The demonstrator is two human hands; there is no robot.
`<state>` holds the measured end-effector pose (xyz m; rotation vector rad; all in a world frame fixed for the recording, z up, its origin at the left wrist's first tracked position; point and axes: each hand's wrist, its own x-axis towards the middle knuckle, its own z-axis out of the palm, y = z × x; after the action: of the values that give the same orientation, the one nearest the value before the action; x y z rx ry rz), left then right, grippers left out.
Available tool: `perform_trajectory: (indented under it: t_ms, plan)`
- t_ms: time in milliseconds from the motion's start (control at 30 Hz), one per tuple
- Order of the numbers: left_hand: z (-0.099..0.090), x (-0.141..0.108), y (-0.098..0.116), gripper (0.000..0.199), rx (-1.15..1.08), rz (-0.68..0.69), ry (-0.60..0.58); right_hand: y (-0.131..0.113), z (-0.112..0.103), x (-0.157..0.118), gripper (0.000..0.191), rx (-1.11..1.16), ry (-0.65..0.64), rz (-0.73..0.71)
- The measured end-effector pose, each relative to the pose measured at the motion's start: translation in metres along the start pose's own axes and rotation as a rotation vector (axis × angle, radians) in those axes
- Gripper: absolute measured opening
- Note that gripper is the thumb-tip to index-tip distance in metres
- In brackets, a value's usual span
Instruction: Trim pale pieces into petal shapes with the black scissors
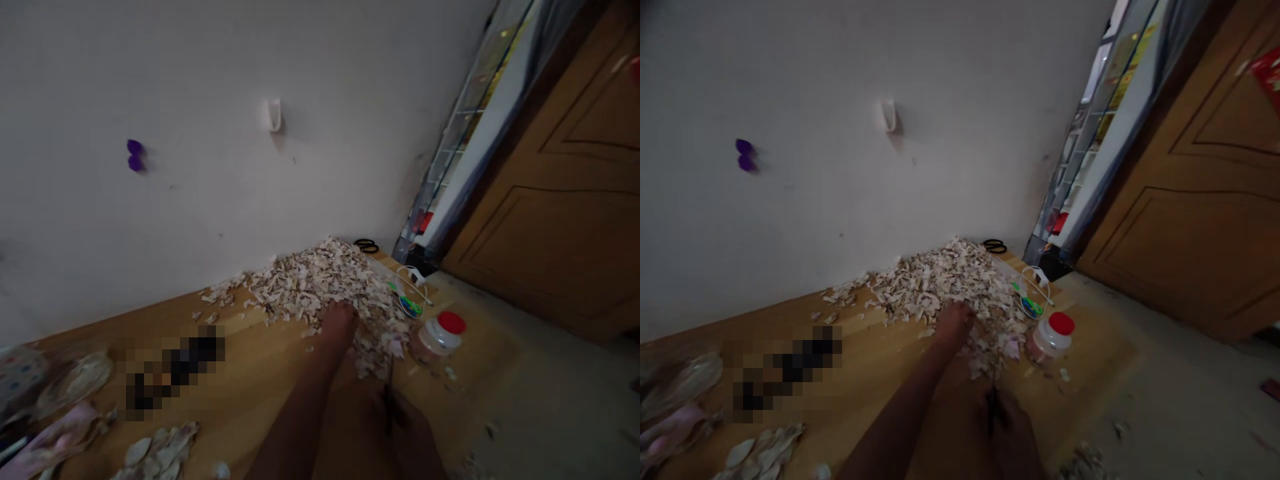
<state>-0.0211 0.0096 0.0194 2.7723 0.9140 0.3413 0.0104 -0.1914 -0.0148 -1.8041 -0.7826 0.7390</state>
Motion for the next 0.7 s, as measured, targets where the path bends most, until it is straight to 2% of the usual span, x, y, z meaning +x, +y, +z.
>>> perform_trajectory:
  t_ms: [167, 300, 433, 567, 700]
  plan:
    - [-0.013, -0.005, -0.015, 0.029, -0.011, 0.072, -0.051, 0.006, 0.001, 0.001, 0.032, 0.008, 0.022, -0.095]
    - [-0.004, -0.012, -0.012, 0.025, -0.004, 0.134, -0.132, 0.005, 0.001, 0.001, 0.027, 0.041, 0.009, -0.083]
    - [0.006, -0.008, -0.01, 0.02, -0.038, 0.16, -0.157, 0.002, 0.003, 0.002, 0.028, 0.044, -0.009, -0.06]
    - [0.007, 0.003, -0.013, 0.015, -0.167, 0.174, -0.122, 0.004, 0.003, 0.003, 0.032, 0.076, -0.027, -0.028]
    - [0.005, 0.014, -0.013, 0.012, -0.391, 0.117, 0.0, 0.002, 0.001, 0.002, 0.031, 0.002, 0.012, -0.065]
